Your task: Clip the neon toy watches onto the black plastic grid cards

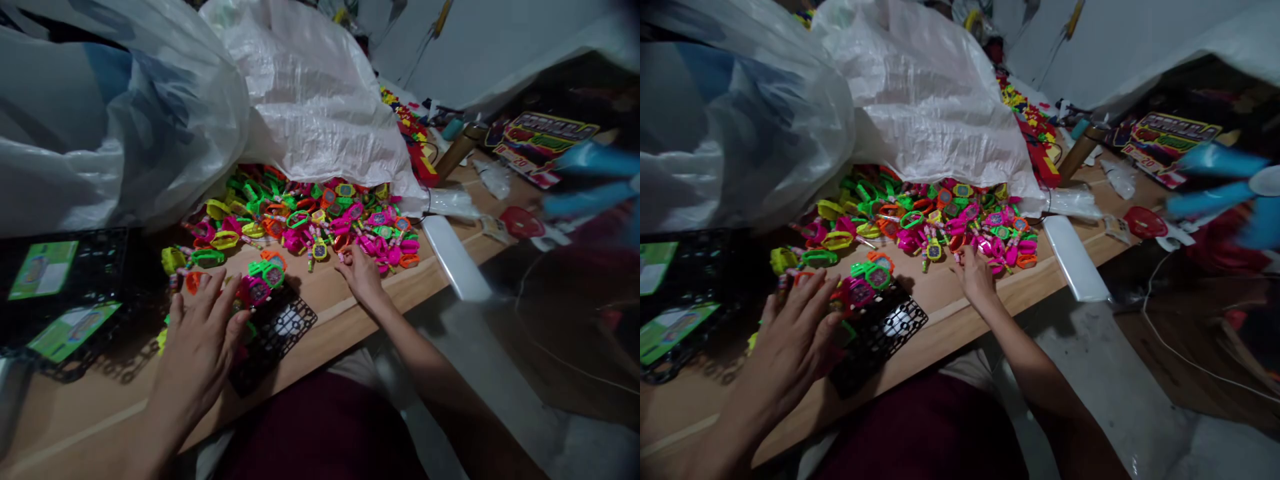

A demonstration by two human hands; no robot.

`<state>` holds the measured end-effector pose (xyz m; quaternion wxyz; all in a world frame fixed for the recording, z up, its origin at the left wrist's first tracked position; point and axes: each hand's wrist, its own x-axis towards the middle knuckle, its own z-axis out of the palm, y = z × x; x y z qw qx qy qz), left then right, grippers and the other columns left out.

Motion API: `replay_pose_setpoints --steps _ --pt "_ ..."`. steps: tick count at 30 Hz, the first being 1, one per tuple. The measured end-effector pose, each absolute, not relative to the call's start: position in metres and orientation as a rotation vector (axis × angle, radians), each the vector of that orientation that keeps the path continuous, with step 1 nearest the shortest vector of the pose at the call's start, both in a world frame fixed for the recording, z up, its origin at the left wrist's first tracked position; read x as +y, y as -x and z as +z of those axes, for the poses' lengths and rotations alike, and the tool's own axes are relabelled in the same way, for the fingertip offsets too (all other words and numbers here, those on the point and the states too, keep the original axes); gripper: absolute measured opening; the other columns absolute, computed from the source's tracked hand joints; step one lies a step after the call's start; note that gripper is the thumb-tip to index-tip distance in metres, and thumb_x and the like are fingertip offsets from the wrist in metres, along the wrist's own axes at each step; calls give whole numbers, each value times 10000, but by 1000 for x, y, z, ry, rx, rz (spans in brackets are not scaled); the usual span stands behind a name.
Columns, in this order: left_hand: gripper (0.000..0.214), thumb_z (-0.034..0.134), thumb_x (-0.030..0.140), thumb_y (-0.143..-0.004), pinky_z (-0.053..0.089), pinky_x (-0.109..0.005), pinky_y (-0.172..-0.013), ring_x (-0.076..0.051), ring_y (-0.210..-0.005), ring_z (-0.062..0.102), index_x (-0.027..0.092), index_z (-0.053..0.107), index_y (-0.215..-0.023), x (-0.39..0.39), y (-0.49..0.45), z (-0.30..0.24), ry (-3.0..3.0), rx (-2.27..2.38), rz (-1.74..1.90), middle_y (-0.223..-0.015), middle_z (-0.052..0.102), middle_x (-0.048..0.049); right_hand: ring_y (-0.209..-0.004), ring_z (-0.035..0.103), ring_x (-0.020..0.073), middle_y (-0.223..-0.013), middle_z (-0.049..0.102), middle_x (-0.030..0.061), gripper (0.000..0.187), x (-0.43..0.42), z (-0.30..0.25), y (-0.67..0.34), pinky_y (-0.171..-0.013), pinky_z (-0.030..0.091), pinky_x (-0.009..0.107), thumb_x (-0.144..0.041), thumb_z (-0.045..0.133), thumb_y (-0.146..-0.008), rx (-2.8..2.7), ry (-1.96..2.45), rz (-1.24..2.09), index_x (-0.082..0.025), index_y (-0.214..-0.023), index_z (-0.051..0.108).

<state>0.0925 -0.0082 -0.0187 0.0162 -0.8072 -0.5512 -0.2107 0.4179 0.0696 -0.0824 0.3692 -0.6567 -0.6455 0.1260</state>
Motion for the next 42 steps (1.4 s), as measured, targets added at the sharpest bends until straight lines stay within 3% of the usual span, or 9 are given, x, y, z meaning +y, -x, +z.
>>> replay_pose_setpoints --steps 3,8,12,16,21,25,30,36,42 --pt "588 268 471 -1061 160 -604 -1281 -336 -1594 202 165 439 -1534 -10 -93 -14 2511 -1747 -671 -1655 365 -185 -738 637 191 -849 677 21 396 57 -100 -411 -718 511 309 -252 683 -883 -1451 1536 519 -150 -1251 580" --pt "554 285 417 -1069 175 -625 -1276 -333 -1593 208 167 418 -1545 -11 -96 -11 2510 -1775 -631 -1657 364 -177 -770 656 175 -902 700 27 211 13 -99 -360 -691 520 274 -348 605 -960 -1507 1256 913 -204 -1105 657" --pt "553 299 387 -1072 182 -620 -1278 -325 -1591 218 135 387 -1557 -10 -95 -13 2522 -1720 -648 -1648 365 -204 -777 645 173 -871 698 9 112 -6 -91 -310 -726 501 264 -242 614 -953 -1795 1090 1007 -219 -1044 676" --pt "549 309 368 -1070 176 -615 -1281 -332 -1579 251 130 376 -1561 -11 -93 -14 2552 -1673 -641 -1648 360 -212 -815 620 199 -886 660 49 271 -2 -105 -289 -757 511 286 -34 473 -849 -2004 944 795 -190 -1020 616" --pt "573 265 407 -1077 129 -602 -1295 -316 -1590 224 150 335 -1585 -13 -95 -6 2587 -1688 -544 -1679 304 -198 -915 578 257 -935 635 106 402 0 -125 -283 -850 534 365 6 454 -731 -2238 883 478 -155 -1076 582" --pt "656 246 546 -1055 75 -683 -1271 -361 -1595 182 194 309 -1605 -9 -103 -4 2528 -1665 -475 -1701 270 -160 -945 585 244 -1006 666 109 383 0 -113 -279 -876 525 349 18 505 -760 -2374 908 445 -158 -1079 621" --pt "641 183 496 -1067 142 -673 -1267 -362 -1571 259 165 375 -1581 -6 -105 -9 2496 -1630 -389 -1663 357 -157 -942 628 189 -997 708 67 206 25 -75 -307 -880 505 288 -44 559 -941 -2337 825 566 -156 -1068 679" --pt "635 186 485 -1065 209 -667 -1255 -354 -1552 315 165 397 -1570 -8 -98 -12 2451 -1729 -438 -1650 387 -131 -995 621 234 -1071 702 94 213 66 -61 -357 -866 479 330 -292 634 -1015 -2101 1509 139 -219 -1182 744" --pt "648 174 500 -1059 165 -618 -1288 -317 -1570 282 174 394 -1574 -9 -97 -10 2494 -1777 -445 -1656 384 -108 -958 616 241 -943 705 74 112 52 -75 -378 -844 454 333 -262 691 -974 -2134 1644 98 -187 -896 718"
